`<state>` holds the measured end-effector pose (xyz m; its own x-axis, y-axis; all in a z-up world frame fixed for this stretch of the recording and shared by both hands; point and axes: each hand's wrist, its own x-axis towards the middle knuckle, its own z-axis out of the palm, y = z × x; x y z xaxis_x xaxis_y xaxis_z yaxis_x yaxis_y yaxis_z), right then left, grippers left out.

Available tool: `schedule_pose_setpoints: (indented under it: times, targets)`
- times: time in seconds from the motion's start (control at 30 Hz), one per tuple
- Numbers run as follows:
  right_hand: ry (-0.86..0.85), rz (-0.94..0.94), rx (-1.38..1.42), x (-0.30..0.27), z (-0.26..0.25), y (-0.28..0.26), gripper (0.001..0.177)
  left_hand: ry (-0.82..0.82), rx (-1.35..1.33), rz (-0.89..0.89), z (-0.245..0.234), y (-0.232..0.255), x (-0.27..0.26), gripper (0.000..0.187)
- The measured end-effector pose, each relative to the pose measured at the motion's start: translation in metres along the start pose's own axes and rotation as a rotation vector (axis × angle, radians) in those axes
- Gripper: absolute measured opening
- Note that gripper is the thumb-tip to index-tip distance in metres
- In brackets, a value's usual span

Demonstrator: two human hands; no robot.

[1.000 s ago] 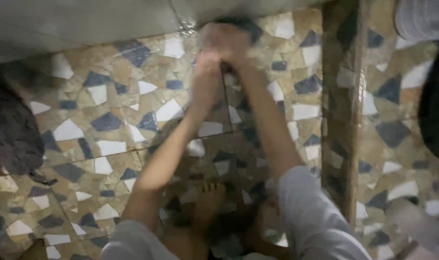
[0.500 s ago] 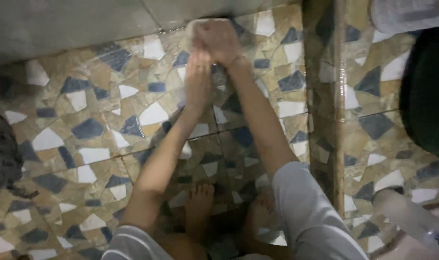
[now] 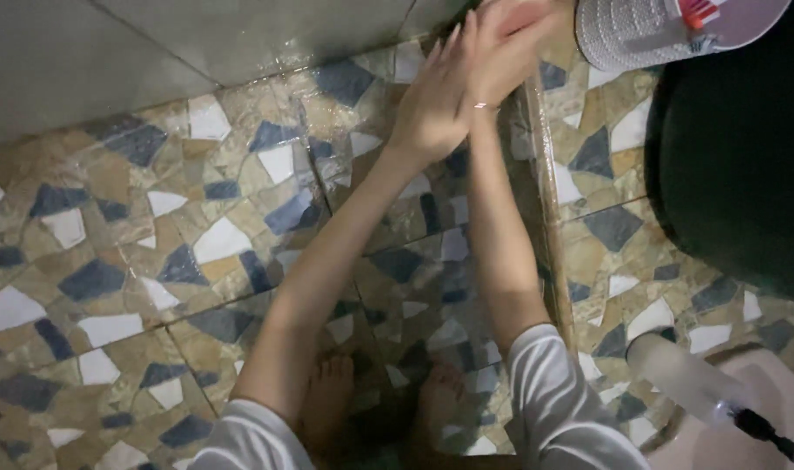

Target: Scrubbing bathroom floor and wall tiles using a brush and cleaning solution.

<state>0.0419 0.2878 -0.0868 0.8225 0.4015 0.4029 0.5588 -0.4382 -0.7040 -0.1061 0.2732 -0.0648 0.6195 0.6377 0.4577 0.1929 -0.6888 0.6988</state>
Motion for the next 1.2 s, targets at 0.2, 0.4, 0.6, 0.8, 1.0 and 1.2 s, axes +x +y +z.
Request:
schedule_pose_setpoints:
  times: [0.2,0.4,0.6,0.8,1.0,1.2]
  targets:
    - [0.088,0.264,0.127,-0.026,0.032,-0.016,0.056,0.073,-0.130,0.003,-0.007,0.017,0.018,0.067]
    - [0.088,0.413,0.138,-0.056,0.065,0.005,0.055,0.163,0.111,-0.127,-0.002,-0.074,-0.082,0.048]
    - [0.354,0.098,0.351,-0.008,0.039,0.010,0.052,-0.068,-0.132,-0.752,-0.111,-0.047,-0.087,0.062]
    - [0.361,0.193,0.291,-0.051,0.059,-0.002,0.067,0.097,-0.139,-0.630,-0.103,-0.056,-0.096,0.061]
    - [0.223,0.139,0.296,-0.048,0.055,0.005,0.066,0.053,-0.258,-0.734,-0.118,-0.027,-0.086,0.060]
    - [0.340,0.215,0.328,-0.050,0.060,-0.008,0.060,0.151,-0.190,-0.595,-0.126,-0.051,-0.105,0.057]
